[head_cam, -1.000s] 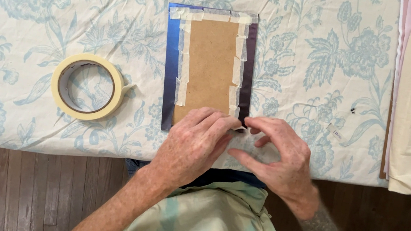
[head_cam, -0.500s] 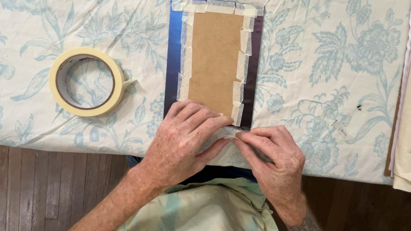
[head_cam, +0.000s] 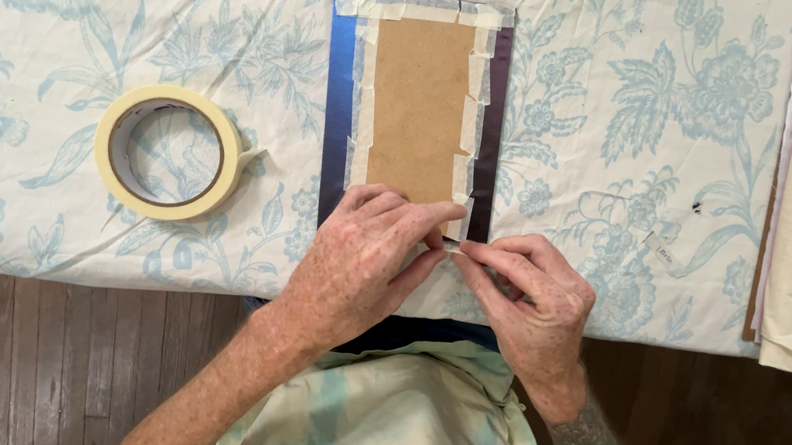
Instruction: Assembling a picture frame by taping the backing board, inserting it into the frame, and cleaning it with a brush.
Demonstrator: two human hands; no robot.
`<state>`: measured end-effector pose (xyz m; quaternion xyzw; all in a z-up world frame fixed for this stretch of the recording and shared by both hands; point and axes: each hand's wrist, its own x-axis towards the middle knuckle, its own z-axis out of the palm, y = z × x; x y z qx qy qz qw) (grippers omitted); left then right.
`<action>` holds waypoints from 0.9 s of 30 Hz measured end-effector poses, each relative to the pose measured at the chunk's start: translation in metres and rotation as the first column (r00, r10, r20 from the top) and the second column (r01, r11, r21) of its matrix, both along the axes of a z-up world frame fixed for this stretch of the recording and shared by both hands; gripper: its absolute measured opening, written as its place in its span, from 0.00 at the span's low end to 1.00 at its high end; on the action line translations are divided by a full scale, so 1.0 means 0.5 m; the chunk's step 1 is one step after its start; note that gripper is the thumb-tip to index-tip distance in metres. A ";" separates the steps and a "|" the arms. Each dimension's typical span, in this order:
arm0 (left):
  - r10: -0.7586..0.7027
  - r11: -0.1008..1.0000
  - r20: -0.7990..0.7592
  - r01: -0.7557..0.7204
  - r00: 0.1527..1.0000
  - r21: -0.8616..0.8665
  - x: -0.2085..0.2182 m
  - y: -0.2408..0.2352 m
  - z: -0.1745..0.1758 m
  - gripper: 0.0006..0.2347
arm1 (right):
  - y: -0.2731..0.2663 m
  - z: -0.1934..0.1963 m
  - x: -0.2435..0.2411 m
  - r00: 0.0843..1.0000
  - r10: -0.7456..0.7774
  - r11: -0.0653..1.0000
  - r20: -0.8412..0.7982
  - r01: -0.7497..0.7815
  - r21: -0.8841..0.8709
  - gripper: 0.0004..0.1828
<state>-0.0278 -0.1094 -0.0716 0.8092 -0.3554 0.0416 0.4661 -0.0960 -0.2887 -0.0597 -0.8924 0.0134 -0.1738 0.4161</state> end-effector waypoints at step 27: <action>-0.015 0.983 0.237 -0.029 0.971 0.179 0.001 0.013 0.008 0.05 | -0.012 -0.002 -0.001 0.985 0.166 0.967 0.038 -0.155 -0.204 0.09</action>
